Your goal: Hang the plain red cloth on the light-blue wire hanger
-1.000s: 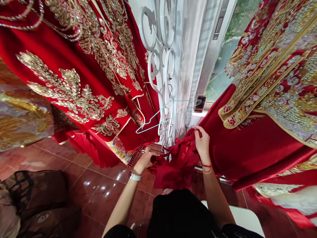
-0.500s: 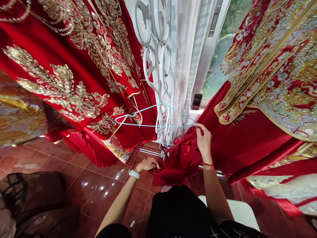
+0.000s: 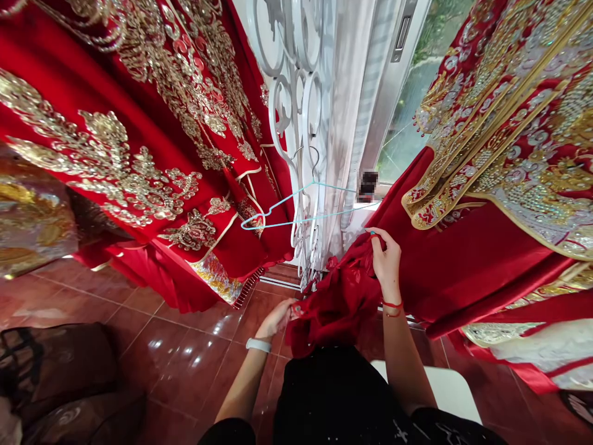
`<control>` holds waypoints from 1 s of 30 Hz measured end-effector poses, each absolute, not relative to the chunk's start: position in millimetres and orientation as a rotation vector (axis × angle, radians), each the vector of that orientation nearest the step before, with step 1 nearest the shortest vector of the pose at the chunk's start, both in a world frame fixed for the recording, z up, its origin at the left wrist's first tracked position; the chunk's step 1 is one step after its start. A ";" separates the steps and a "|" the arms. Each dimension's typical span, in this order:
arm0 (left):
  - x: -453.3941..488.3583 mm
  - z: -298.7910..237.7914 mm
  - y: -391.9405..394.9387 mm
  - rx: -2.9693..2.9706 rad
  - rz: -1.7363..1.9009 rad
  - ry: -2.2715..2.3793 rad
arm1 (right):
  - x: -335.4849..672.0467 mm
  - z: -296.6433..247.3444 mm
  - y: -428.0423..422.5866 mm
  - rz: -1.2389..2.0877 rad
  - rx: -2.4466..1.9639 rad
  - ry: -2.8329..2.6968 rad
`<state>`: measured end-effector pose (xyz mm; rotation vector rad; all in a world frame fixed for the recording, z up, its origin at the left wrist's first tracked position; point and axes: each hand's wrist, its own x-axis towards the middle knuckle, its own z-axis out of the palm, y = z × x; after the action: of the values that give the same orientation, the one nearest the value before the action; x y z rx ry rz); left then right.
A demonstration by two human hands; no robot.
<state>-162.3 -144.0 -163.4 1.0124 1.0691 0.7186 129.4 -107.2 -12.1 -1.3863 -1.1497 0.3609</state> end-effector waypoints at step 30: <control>-220.4 -41.6 -90.8 0.903 1.834 1.060 | 133.7 -13.7 -81.0 1.009 -1.339 -1.051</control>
<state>-220.4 -90.8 -41.6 0.9032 1.0597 1.8339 133.7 -81.0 -13.7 -1.3390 -1.0512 1.0090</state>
